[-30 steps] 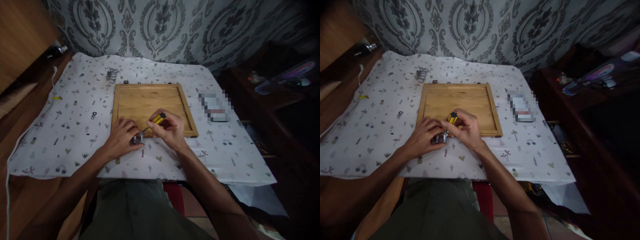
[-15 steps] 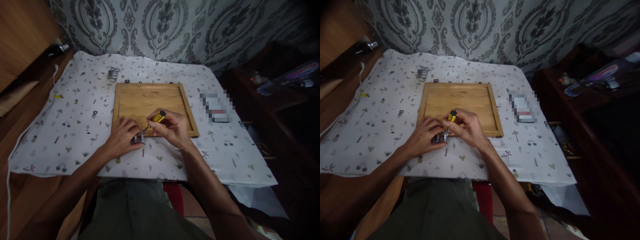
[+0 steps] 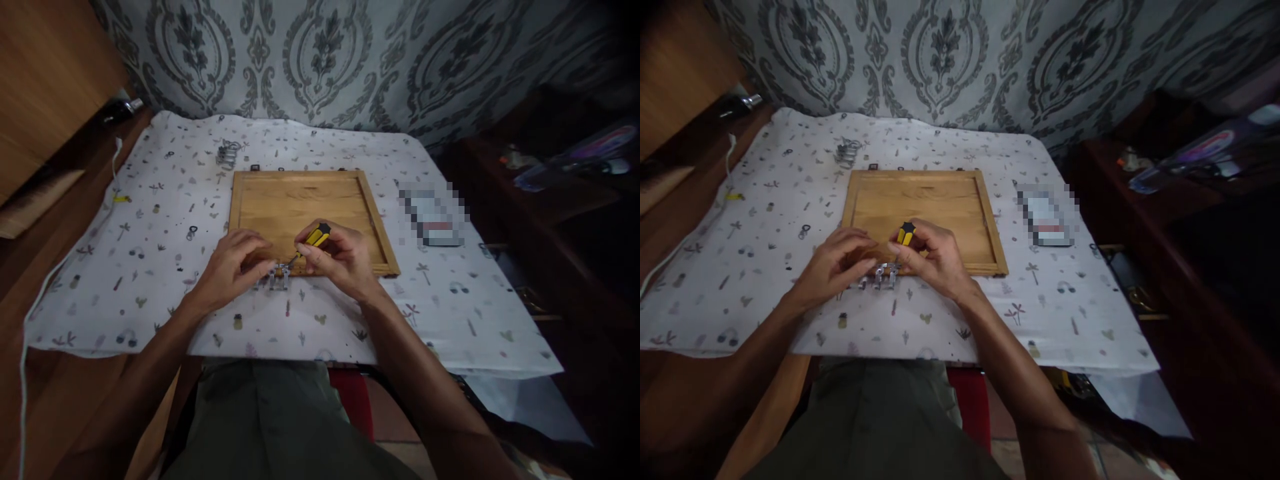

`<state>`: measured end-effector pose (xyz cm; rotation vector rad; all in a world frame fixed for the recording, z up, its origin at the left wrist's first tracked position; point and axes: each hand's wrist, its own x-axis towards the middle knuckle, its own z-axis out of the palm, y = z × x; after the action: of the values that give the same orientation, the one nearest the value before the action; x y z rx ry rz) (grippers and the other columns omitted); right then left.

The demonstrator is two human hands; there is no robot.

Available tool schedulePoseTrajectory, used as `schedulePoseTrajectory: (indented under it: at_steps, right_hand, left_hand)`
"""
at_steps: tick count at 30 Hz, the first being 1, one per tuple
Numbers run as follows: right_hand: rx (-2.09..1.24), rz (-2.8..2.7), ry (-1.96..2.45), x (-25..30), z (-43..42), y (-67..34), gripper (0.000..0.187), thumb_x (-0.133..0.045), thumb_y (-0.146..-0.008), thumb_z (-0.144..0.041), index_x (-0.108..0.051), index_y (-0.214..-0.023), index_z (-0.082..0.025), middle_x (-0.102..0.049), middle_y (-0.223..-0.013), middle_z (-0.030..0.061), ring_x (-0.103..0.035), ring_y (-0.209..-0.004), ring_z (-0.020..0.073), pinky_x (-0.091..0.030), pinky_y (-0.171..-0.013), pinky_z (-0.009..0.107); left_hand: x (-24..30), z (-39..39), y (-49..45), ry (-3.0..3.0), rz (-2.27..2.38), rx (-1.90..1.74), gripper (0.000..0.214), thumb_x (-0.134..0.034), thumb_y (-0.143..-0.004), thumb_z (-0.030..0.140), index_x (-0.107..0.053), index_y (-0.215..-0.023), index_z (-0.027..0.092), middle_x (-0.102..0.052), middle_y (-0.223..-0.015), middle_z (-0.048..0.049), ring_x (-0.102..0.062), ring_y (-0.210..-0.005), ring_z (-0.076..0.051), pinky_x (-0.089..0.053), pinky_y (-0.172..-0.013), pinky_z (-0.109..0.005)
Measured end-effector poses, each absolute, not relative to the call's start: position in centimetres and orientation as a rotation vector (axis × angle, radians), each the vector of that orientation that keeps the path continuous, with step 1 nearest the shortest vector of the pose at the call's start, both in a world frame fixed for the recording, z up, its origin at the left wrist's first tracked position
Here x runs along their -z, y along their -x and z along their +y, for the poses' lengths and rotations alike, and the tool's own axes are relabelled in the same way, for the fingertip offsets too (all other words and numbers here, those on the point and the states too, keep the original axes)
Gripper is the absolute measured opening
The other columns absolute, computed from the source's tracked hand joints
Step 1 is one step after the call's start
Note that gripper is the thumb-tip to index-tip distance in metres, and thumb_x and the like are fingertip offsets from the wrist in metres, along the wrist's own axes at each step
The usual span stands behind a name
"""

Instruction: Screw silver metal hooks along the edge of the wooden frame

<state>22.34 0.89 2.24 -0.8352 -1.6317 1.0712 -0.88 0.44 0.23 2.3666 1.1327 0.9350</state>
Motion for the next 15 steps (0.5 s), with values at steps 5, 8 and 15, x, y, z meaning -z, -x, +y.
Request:
schedulePoseTrajectory:
  at_steps: [5,8,15]
  right_hand:
    - [-1.091,-1.615,0.836,-2.3,0.8,-22.3,0.02,-0.077,-0.088,-0.039,-0.07,-0.087,-0.019,-0.058,-0.075,-0.0034,-0.056,-0.054,0.0054,-0.047,-0.043,0.015]
    - [-1.097,-1.613,0.844,-2.3,0.8,-22.4,0.02,-0.078,-0.087,-0.038,-0.071,-0.088,-0.02,-0.059,-0.074,-0.0034,-0.056,-0.055,0.0057,-0.047,-0.044,0.015]
    - [-1.062,-1.632,0.818,-2.4,0.9,-22.5,0.018,-0.08,-0.085,-0.035,-0.072,-0.084,-0.019,-0.061,-0.075,-0.0026,-0.056,-0.056,0.0055,-0.047,-0.046,0.015]
  left_hand:
    - [0.0,0.2,0.7,-2.407,1.082,-0.881,0.033,-0.061,-0.097,0.05,-0.069,-0.108,0.02,-0.068,-0.112,-0.0102,-0.061,-0.115,-0.028,-0.049,-0.1,-0.047]
    - [0.6,-0.1,0.0,-2.558,1.107,-0.732,0.054,-0.072,-0.086,0.064,-0.068,-0.116,0.019,-0.066,-0.12,-0.0126,-0.056,-0.122,-0.034,-0.044,-0.105,-0.055]
    - [1.3,-0.4,-0.8,-2.71,1.187,-0.584,0.06,-0.077,-0.081,0.063,-0.067,-0.12,0.019,-0.066,-0.126,-0.013,-0.049,-0.129,-0.039,-0.036,-0.11,-0.062]
